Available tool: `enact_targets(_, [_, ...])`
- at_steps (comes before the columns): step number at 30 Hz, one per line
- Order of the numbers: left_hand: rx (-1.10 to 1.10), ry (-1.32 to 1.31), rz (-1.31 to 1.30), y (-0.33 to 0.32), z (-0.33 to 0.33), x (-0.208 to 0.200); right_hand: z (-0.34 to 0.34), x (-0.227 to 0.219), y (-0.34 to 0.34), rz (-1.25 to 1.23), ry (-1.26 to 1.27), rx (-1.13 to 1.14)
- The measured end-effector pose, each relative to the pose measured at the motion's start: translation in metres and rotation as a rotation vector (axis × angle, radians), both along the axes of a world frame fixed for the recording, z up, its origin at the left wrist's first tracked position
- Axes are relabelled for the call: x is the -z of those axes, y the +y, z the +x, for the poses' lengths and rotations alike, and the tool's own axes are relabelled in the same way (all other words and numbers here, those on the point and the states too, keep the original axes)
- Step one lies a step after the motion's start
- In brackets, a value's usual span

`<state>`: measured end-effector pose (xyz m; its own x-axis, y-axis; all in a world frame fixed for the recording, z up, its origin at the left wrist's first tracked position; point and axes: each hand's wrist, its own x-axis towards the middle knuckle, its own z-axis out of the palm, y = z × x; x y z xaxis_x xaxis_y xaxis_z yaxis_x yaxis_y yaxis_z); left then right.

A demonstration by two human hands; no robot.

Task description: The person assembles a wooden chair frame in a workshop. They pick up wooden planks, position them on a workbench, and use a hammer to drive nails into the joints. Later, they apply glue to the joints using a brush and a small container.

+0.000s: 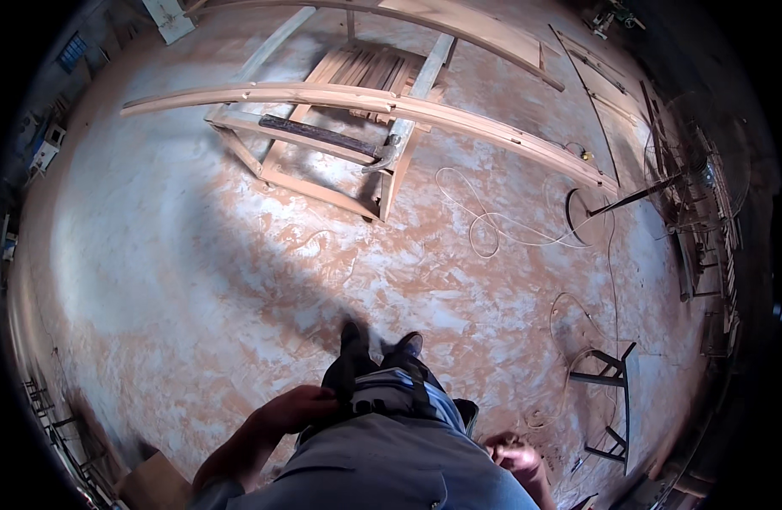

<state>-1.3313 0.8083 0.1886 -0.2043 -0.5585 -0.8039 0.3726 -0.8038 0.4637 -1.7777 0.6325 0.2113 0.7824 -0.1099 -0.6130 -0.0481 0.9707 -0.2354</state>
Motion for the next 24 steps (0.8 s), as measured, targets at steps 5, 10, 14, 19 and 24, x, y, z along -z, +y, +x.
enact_targets(5, [0.474,-0.252,-0.056,-0.037,0.017,-0.055,0.054,-0.037,-0.053,-0.342,0.202,-0.611])
enact_targets(10, [0.170,0.092,0.141,0.097,0.022,-0.016,0.035,-0.009,-0.041,-0.357,0.268,-0.707])
enact_targets(14, [0.216,0.005,0.199,0.169,-0.002,0.012,0.001,-0.009,-0.014,-0.306,0.212,-0.575])
enact_targets(19, [0.130,0.073,0.341,0.181,-0.001,0.010,-0.012,-0.012,-0.003,-0.201,0.208,-0.440])
enact_targets(24, [0.115,0.046,0.206,0.149,0.018,0.008,-0.001,-0.028,-0.029,-0.342,0.203,-0.694])
